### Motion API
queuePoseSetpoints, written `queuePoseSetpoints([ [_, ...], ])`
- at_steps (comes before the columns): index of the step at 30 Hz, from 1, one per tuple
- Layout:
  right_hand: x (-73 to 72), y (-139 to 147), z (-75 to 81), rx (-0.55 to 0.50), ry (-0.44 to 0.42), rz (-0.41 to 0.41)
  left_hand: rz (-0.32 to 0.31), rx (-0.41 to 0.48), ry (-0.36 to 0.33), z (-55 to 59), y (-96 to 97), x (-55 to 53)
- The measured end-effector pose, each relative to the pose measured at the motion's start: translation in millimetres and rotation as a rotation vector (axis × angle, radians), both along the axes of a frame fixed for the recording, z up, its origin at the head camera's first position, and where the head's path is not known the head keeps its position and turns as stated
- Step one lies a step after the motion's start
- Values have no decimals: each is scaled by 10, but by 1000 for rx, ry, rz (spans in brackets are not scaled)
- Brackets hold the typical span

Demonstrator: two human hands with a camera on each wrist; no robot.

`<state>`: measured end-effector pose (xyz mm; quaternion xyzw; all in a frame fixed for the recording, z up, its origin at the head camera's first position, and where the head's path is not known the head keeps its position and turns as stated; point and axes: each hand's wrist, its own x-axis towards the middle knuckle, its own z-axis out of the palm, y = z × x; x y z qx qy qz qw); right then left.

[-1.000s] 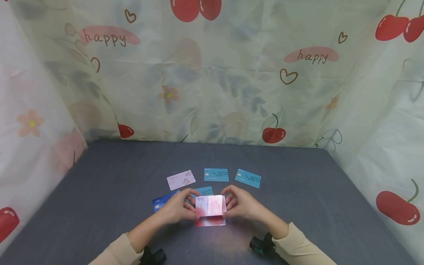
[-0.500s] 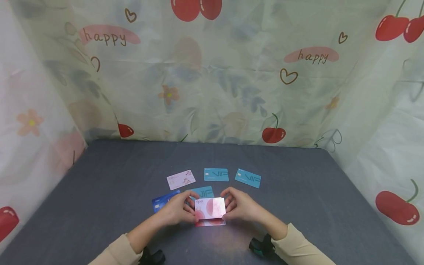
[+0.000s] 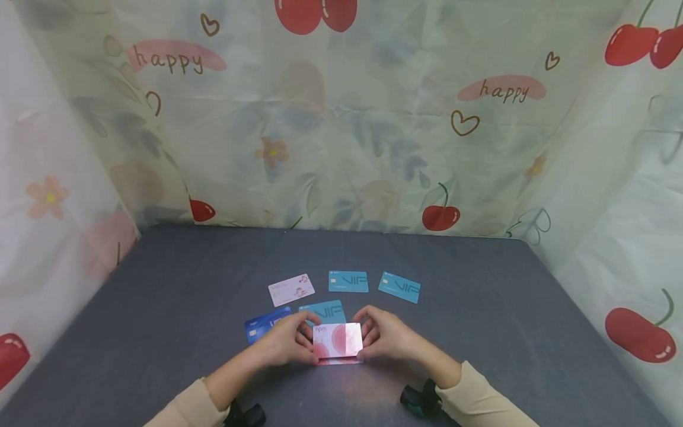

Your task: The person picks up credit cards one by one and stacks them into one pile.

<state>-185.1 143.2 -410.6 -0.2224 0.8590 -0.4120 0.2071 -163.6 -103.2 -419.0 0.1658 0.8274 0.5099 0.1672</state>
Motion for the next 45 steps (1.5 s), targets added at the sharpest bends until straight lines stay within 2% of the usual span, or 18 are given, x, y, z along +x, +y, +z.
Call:
queuePoseSetpoints([
  [8, 11, -4, -1, 12, -13, 3, 2, -33, 27, 8, 22, 15],
  [20, 13, -10, -13, -22, -8, 25, 4, -69, 23, 36, 39, 43],
  [30, 6, -10, -38, 10, 7, 38, -2, -75, 40, 24, 49, 46],
  [45, 10, -39, -30, 47, 24, 42, -2, -149, 57, 17, 85, 59],
])
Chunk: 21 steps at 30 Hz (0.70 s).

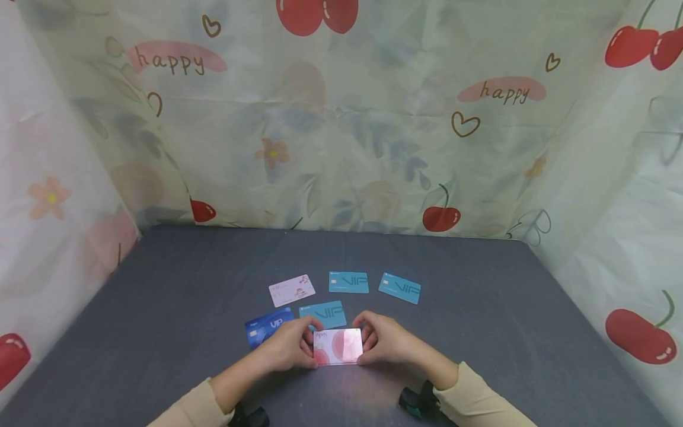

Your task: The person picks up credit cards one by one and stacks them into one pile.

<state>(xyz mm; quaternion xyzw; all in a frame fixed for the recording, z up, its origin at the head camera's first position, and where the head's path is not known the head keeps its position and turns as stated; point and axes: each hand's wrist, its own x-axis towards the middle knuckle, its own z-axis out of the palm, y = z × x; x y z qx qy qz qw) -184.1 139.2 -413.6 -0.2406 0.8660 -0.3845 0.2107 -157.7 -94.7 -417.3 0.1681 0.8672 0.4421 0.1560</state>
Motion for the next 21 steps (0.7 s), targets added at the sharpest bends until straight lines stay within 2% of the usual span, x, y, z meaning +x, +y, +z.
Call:
queuePoseSetpoints([
  [21, 2, -14, -3, 33, 31, 8, -17, -30, 65, -9, 8, 3],
])
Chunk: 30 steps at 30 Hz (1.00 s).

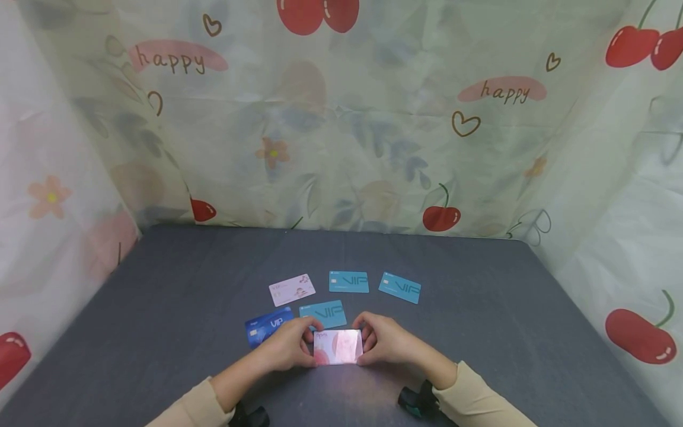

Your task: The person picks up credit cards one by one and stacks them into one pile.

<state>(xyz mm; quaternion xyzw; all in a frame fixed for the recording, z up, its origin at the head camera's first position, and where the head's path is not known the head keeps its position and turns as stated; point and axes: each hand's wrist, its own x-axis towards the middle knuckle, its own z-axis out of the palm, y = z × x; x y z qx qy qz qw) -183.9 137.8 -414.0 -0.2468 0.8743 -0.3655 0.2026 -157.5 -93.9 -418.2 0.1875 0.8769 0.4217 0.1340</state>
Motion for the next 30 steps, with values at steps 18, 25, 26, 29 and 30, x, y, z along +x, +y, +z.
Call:
queuePoseSetpoints([
  [18, 17, -11, 38, 31, -1, -8, -13, -14, 14, 4, 3, -1],
  [25, 9, -3, 45, 35, 5, 7, -11, -12, -21, 18, 0, 4],
  [26, 7, -2, 43, 36, 7, 9, -11, -11, -25, 20, 0, 5],
  [29, 0, 0, 38, 38, 6, 10, -13, -13, -31, 23, -1, 5],
  [30, -2, 0, 37, 38, 6, 11, -14, -14, -31, 24, -1, 5],
])
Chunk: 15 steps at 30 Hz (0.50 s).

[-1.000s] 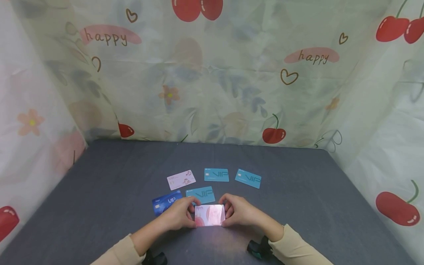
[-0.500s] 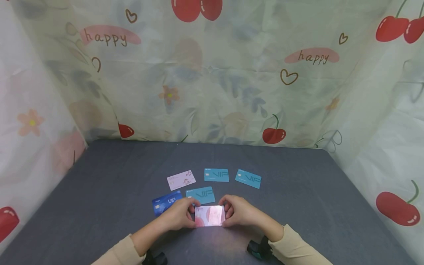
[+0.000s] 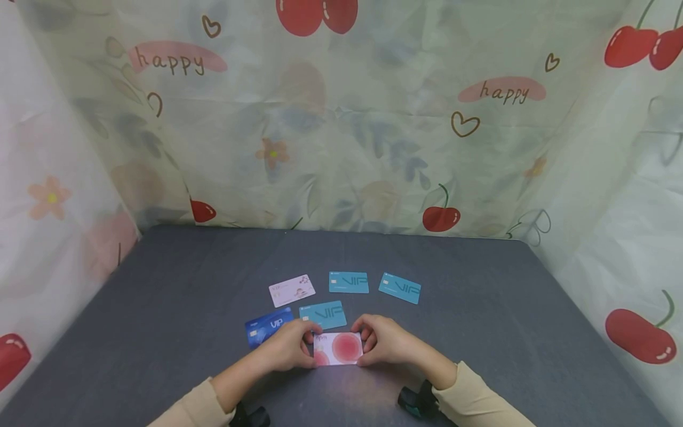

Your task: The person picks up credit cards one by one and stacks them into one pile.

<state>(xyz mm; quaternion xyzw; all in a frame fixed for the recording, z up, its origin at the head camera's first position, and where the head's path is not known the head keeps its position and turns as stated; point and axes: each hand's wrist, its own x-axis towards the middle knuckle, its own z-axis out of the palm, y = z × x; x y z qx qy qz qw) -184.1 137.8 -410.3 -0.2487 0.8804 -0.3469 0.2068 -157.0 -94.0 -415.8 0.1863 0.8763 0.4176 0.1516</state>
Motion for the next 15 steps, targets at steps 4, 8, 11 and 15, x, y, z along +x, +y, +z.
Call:
queuePoseSetpoints([
  [4, -1, 0, 2, 2, -2, 3, -2, 0, 1, -2, 1, -3],
  [8, 1, 2, 3, -1, 2, 5, -4, 3, 4, -6, 2, -6],
  [11, 1, 4, -1, -2, 5, 6, -6, 6, 8, -8, 1, -6],
  [15, -6, 4, -9, 2, 4, 6, -4, 6, 4, -4, 1, -3],
])
